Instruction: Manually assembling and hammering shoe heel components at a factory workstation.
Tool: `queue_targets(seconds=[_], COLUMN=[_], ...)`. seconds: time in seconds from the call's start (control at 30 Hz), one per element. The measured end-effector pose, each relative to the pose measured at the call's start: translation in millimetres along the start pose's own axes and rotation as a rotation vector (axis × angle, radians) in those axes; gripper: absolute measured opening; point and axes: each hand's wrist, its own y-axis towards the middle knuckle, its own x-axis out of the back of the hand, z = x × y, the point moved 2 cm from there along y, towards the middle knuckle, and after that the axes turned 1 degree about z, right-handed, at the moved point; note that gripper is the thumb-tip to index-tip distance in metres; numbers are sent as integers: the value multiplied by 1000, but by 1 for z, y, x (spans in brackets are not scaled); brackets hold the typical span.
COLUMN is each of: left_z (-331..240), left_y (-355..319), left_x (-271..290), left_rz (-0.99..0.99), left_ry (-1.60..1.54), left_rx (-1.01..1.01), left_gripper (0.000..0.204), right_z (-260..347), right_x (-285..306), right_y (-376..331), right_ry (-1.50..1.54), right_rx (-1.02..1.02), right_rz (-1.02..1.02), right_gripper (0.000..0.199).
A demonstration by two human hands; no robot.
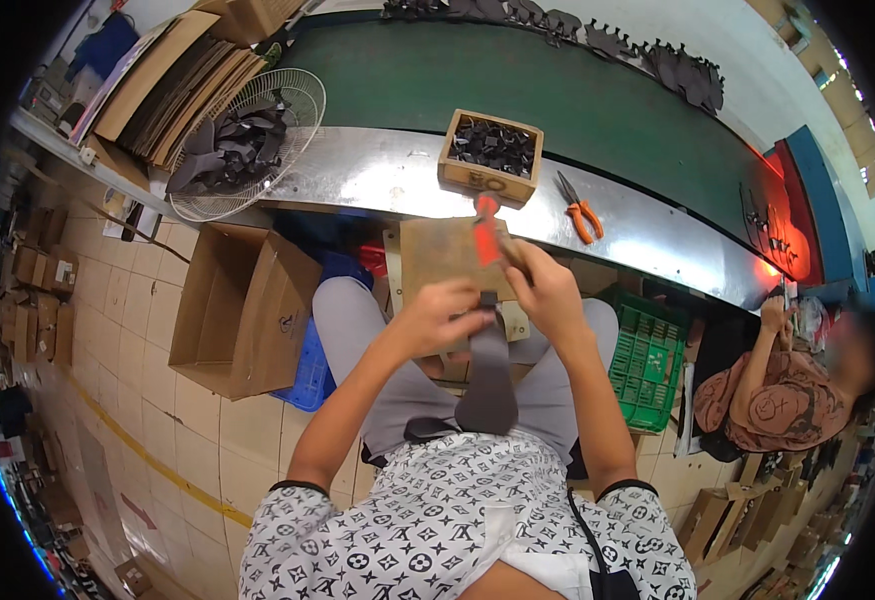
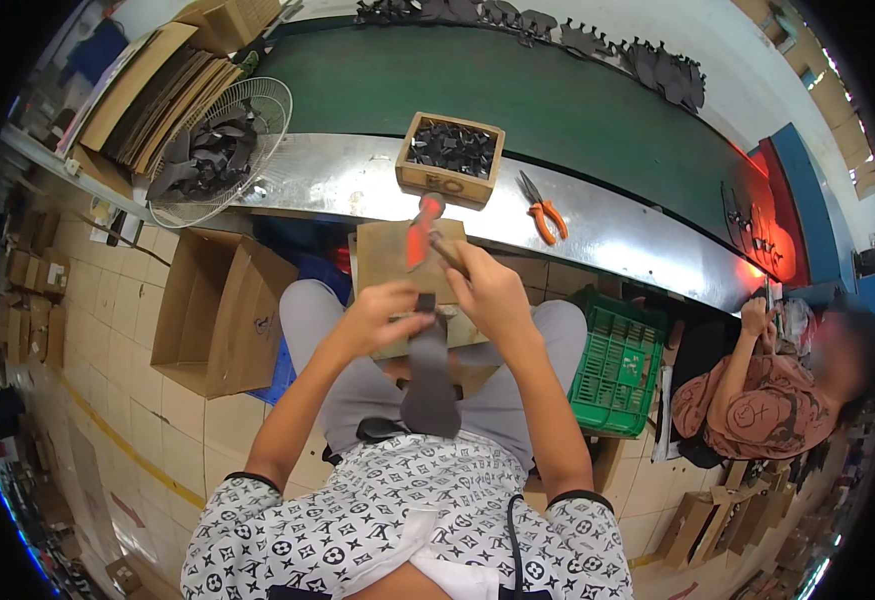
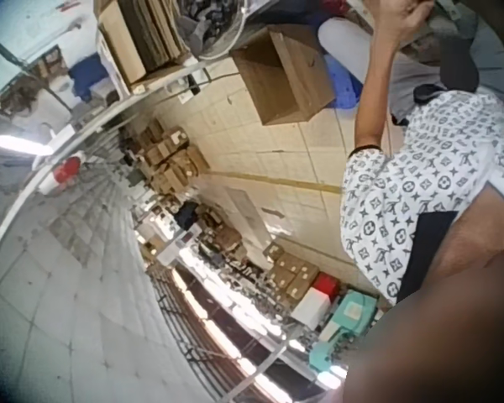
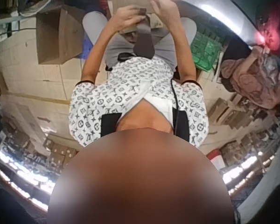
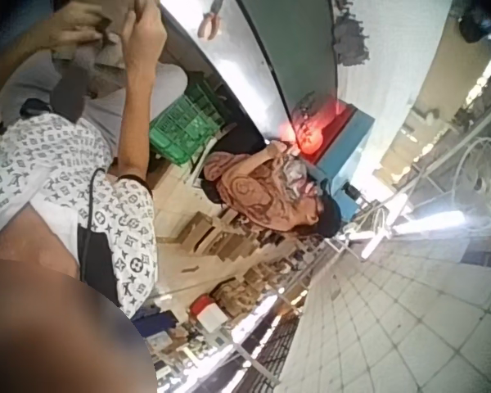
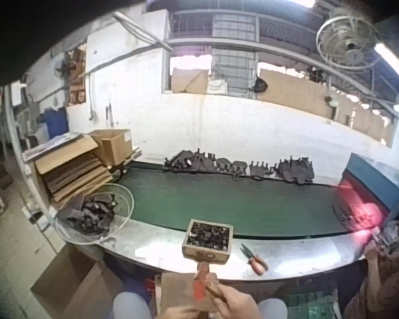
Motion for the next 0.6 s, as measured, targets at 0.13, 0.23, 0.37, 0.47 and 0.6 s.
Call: queue_targets(seconds=[0.13, 0.23, 0.37, 0.47, 0.6], left_z=[-80, -109, -132, -142, -154], left_y=[-36, -41, -49, -52, -56], left_x=[-3, -3, -2, -9, -24], left_rz=[33, 14, 62, 155, 191], left_ry=[-353, -587, -796, -938, -1278], left_rx=[191, 325, 450, 476, 635], left_gripper=[16, 18, 26, 27, 28], right_z=[-24, -6, 51, 93, 114], right_x=[-33, -35, -10, 13, 32], right_y=[-11, -13, -36, -60, -71], right_ry=[-322, -301, 980, 1230, 1401], right_rx=[75, 178, -383, -436, -506], right_rz=[398, 423, 475, 458, 412], right_gripper=[41, 40, 43, 45, 50])
